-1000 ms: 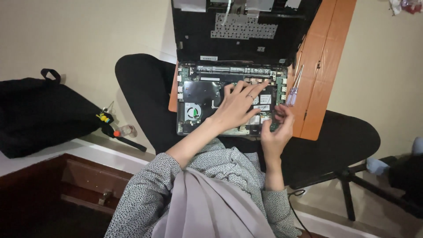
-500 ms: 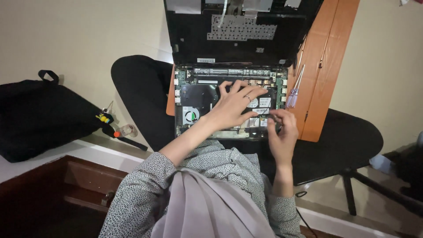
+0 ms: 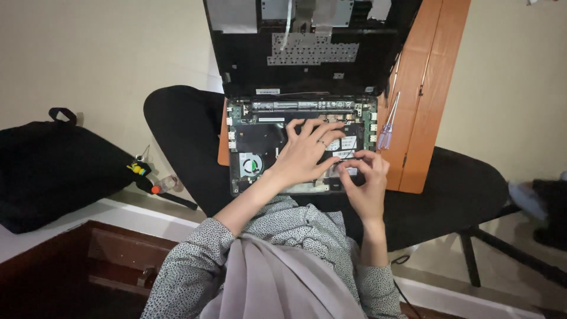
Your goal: Inspecting and manipulating internal components of a laptop using a screwdriver and hands.
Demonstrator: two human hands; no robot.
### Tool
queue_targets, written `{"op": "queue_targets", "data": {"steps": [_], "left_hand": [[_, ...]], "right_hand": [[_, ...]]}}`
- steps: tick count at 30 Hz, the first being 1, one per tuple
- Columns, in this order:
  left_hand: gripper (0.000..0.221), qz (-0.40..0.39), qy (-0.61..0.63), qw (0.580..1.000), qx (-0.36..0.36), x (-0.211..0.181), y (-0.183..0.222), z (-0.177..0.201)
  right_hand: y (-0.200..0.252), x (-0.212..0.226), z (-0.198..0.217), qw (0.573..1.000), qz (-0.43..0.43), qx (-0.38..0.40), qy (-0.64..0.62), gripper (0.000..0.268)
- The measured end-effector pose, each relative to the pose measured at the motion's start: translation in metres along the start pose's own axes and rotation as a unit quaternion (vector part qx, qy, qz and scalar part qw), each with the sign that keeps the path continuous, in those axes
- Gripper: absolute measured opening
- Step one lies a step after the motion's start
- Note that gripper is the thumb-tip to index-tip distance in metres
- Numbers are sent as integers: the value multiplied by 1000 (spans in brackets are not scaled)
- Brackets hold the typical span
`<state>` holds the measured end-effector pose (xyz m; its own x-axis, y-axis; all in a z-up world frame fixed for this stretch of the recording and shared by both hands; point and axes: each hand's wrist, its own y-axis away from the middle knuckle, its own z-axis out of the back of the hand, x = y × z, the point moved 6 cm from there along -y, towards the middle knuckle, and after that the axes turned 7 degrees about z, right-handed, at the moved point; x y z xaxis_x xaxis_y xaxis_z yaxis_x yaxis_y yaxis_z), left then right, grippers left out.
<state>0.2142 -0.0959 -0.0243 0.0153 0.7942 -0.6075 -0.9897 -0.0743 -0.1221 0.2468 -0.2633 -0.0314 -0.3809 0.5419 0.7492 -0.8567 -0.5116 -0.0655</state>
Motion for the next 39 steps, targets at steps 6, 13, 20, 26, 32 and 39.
{"op": "queue_targets", "data": {"steps": [6,13,20,26,32,39], "left_hand": [[21,-7,8,1000,18,0,0,-1],[17,-41,12,999,25,-7,2,4],[14,-31,16,999,33,-6,1,5],[13,-24,34,999,23,-5,-2,9],[15,-17,50,998,15,-2,-3,4],[13,-14,75,997,-19,1,3,8]], "right_hand": [[-1,-6,6,999,-13,-19,-36,11],[-20,-48,50,973,-29,-203,-104,23],[-36,-26,44,987,30,-145,65,31],[-37,-28,39,982,30,-178,54,24],[-29,-50,35,969,31,-242,36,17],[-12,-77,43,934,56,-350,-48,11]]}}
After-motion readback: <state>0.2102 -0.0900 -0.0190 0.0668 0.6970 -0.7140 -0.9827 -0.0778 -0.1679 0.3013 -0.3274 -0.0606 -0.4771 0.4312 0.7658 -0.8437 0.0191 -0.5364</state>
